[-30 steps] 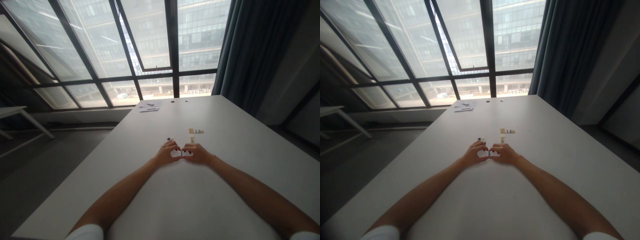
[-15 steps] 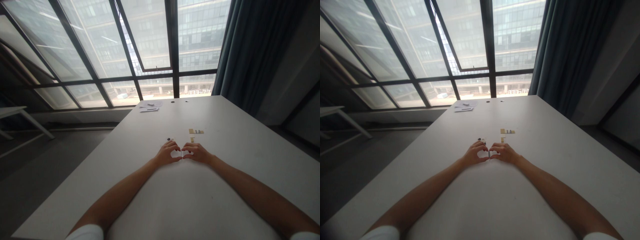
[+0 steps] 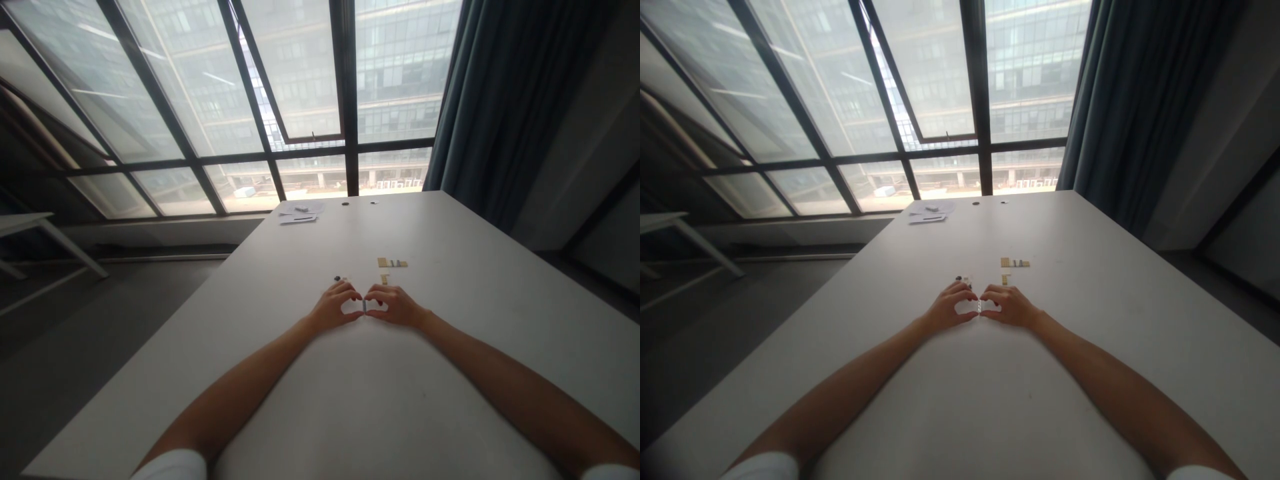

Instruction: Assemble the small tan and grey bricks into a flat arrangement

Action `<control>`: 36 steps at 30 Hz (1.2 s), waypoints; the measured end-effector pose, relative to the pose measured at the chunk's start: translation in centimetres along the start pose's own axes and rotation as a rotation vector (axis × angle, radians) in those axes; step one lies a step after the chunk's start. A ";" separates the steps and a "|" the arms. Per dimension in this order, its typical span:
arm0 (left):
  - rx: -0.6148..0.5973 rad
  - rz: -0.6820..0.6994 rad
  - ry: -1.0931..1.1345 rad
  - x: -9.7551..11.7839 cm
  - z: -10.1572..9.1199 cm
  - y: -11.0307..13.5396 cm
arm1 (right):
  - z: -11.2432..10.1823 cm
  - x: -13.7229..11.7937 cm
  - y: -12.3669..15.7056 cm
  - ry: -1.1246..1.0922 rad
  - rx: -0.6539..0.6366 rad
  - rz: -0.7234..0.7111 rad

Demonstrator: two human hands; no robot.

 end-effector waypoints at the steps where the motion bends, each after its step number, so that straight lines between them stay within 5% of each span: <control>1: -0.005 -0.001 -0.005 0.0 0.0 0.0 | 0.0 -0.1 0.0 -0.001 -0.001 0.000; 36: 0.004 0.007 -0.031 0.3 0.0 -0.1 | -0.1 -0.3 0.0 0.006 -0.017 0.002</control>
Point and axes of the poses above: each hand's wrist, its own y-axis away from the middle knuckle, its own z-axis out of the palm, x = y × z, the point moved 10 cm from there along -y, towards the middle knuckle, and after that the axes turned 6 degrees about -z, right-handed, at the moved point
